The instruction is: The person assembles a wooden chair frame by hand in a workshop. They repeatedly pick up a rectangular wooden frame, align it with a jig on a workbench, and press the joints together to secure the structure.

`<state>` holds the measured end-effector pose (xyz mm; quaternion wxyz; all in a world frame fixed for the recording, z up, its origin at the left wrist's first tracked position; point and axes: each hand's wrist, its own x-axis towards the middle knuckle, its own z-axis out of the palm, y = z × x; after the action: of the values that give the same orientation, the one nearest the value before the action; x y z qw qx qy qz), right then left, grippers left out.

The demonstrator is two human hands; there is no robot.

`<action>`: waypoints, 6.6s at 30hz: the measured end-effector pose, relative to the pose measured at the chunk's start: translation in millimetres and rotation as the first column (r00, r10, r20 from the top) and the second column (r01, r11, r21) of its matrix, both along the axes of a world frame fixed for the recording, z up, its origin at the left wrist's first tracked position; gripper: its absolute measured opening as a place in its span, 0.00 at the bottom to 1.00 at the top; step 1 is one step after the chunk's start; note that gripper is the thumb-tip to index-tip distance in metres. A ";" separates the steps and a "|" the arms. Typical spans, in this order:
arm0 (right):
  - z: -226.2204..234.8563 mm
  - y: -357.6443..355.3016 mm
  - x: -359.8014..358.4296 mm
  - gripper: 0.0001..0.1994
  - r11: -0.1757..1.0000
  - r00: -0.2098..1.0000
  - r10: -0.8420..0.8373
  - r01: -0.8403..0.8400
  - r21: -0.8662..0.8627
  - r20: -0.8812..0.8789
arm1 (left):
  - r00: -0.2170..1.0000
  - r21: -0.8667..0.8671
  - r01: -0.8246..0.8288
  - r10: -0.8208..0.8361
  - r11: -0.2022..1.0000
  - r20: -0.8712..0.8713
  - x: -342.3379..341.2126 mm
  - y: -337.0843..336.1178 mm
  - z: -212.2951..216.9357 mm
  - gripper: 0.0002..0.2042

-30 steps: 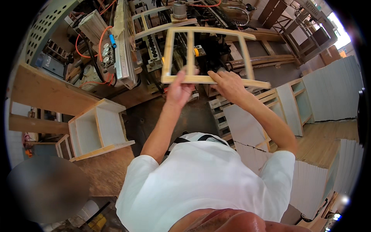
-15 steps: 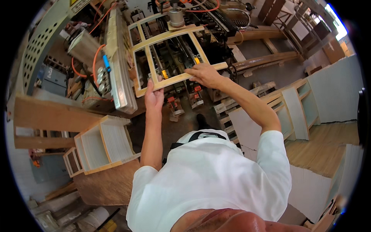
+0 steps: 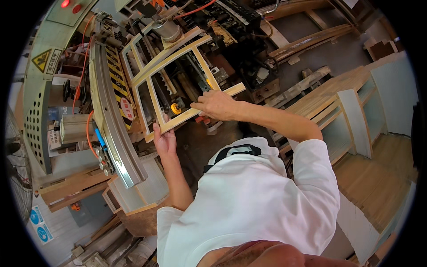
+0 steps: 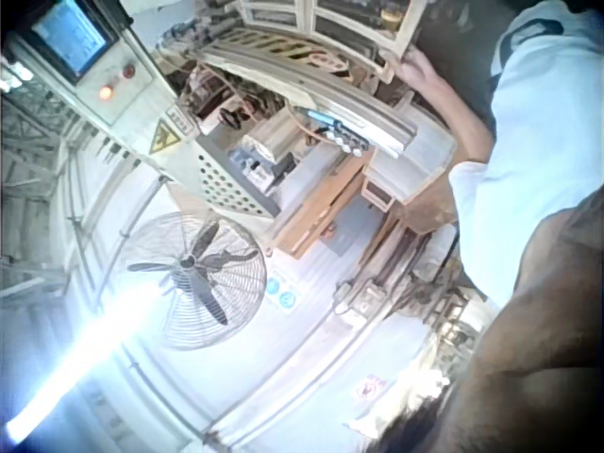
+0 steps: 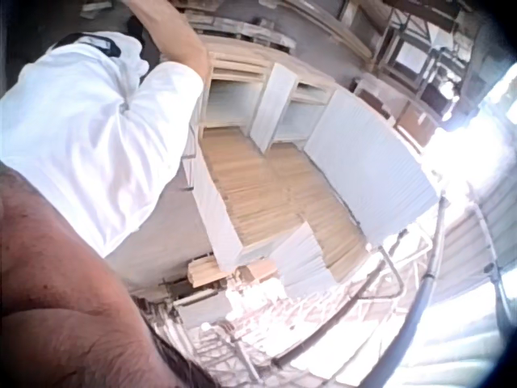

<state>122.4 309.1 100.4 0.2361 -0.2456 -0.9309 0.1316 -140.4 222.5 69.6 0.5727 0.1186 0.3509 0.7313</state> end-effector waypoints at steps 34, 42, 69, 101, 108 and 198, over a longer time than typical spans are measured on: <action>20.4 16.8 -11.0 0.18 0.993 0.998 -0.021 0.029 -0.114 0.065 | 0.987 0.067 0.011 -0.022 0.998 0.157 -0.3 13.4 -17.6 0.19; 30.2 25.2 -14.7 0.18 0.998 1.000 -0.003 0.004 -0.055 0.012 | 0.995 0.080 0.003 -0.011 0.997 0.101 3.8 25.7 -12.9 0.21; 3.2 265.9 -172.3 0.16 0.952 0.949 0.106 -0.183 0.245 0.296 | 0.947 -0.093 -0.131 0.153 0.987 0.283 13.5 248.0 -37.9 0.46; 32.8 253.4 -201.6 0.11 0.990 0.694 -0.064 -0.047 0.133 0.718 | 0.872 -0.091 -0.128 0.156 0.988 0.463 170.5 -164.8 -13.8 0.18; -13.7 275.5 -205.1 0.24 0.990 0.860 -0.060 -0.013 0.138 0.508 | 0.874 -0.270 -0.177 0.277 0.947 0.399 160.9 -253.0 -47.5 0.16; -57.7 -297.2 196.6 0.14 0.699 0.702 -0.702 0.647 -0.305 -0.119 | -0.700 -0.134 -0.650 -0.658 0.748 -0.277 -332.6 -343.6 -78.5 0.28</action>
<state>319.0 11.9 42.7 0.3408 -0.5816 -0.7180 0.1736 -473.0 -121.1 -8.9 -0.1831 0.4941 0.8403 -0.1276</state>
